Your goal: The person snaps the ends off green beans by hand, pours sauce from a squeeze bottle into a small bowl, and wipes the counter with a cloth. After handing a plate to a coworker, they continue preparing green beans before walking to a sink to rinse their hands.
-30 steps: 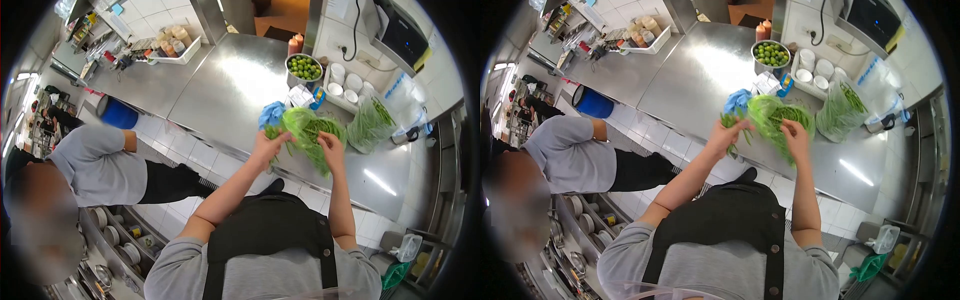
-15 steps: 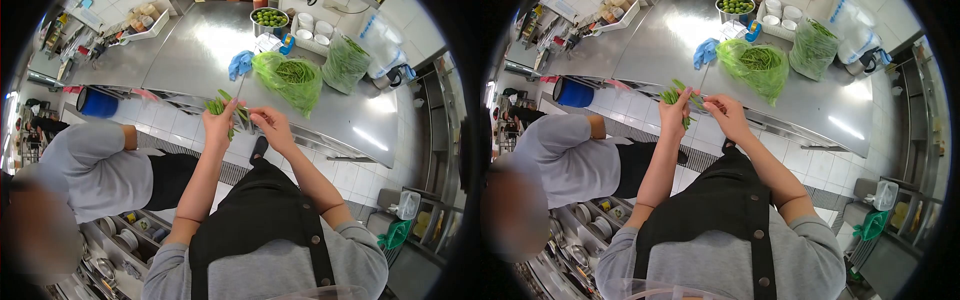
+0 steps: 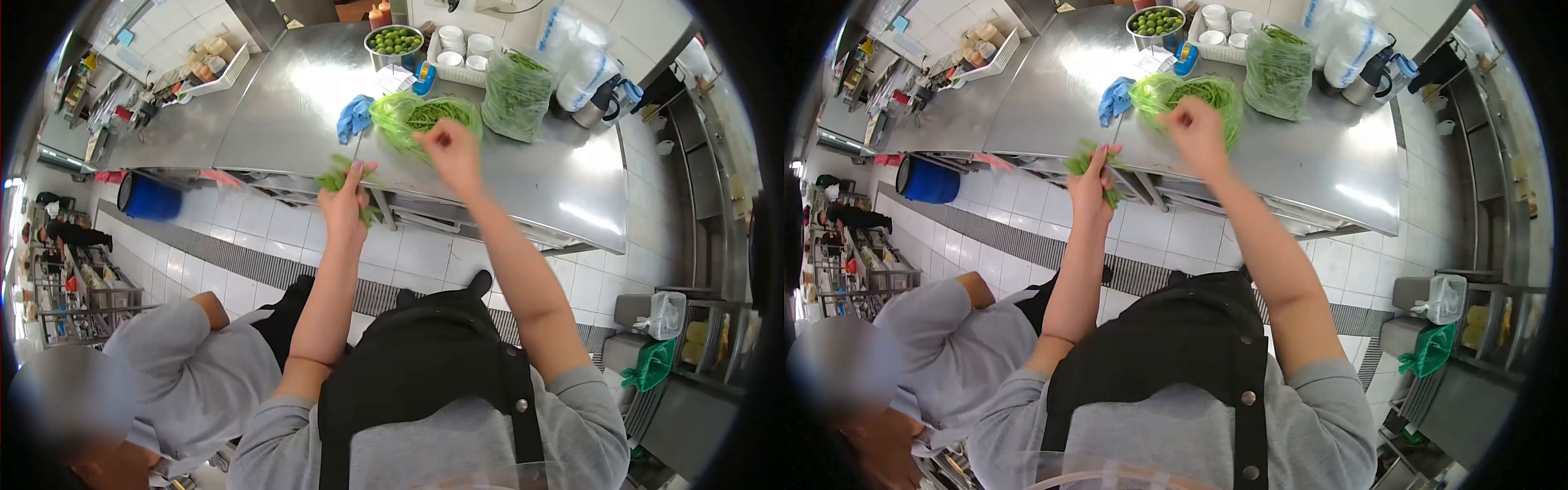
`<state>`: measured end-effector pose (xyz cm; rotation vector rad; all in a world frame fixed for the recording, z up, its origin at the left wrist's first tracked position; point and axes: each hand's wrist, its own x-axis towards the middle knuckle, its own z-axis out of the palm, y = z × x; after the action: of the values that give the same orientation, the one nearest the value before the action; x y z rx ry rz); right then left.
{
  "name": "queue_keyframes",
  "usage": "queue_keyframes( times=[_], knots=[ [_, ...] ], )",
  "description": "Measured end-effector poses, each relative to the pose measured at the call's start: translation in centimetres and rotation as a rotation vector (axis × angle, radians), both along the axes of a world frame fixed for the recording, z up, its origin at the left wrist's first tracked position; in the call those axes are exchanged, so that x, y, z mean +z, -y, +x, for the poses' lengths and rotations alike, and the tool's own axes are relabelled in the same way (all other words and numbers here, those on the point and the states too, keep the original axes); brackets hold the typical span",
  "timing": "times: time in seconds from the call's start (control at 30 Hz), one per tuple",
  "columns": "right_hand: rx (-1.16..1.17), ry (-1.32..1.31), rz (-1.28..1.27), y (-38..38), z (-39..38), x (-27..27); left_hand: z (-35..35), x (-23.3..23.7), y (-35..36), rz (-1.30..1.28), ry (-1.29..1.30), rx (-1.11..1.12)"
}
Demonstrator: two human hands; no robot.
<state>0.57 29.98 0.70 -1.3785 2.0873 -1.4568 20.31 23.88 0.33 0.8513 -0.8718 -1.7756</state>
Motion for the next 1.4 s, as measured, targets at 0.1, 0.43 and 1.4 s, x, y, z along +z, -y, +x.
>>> queue_keyframes(
  times=[0.1, 0.43, 1.4],
  knots=[
    [0.042, 0.305, 0.327, 1.5, -6.3, -3.2, -3.8, 1.9, -1.7, -0.017, -0.051, -0.038],
    [0.195, 0.167, 0.004, -15.8, -10.6, -3.7, -20.5, -0.7, -10.9, -0.017, 0.015, -0.163],
    [0.439, 0.222, 0.431, -1.2, -20.1, -6.2, -21.5, 0.5, -13.5, 0.508, -0.114, -0.993]
  ],
)
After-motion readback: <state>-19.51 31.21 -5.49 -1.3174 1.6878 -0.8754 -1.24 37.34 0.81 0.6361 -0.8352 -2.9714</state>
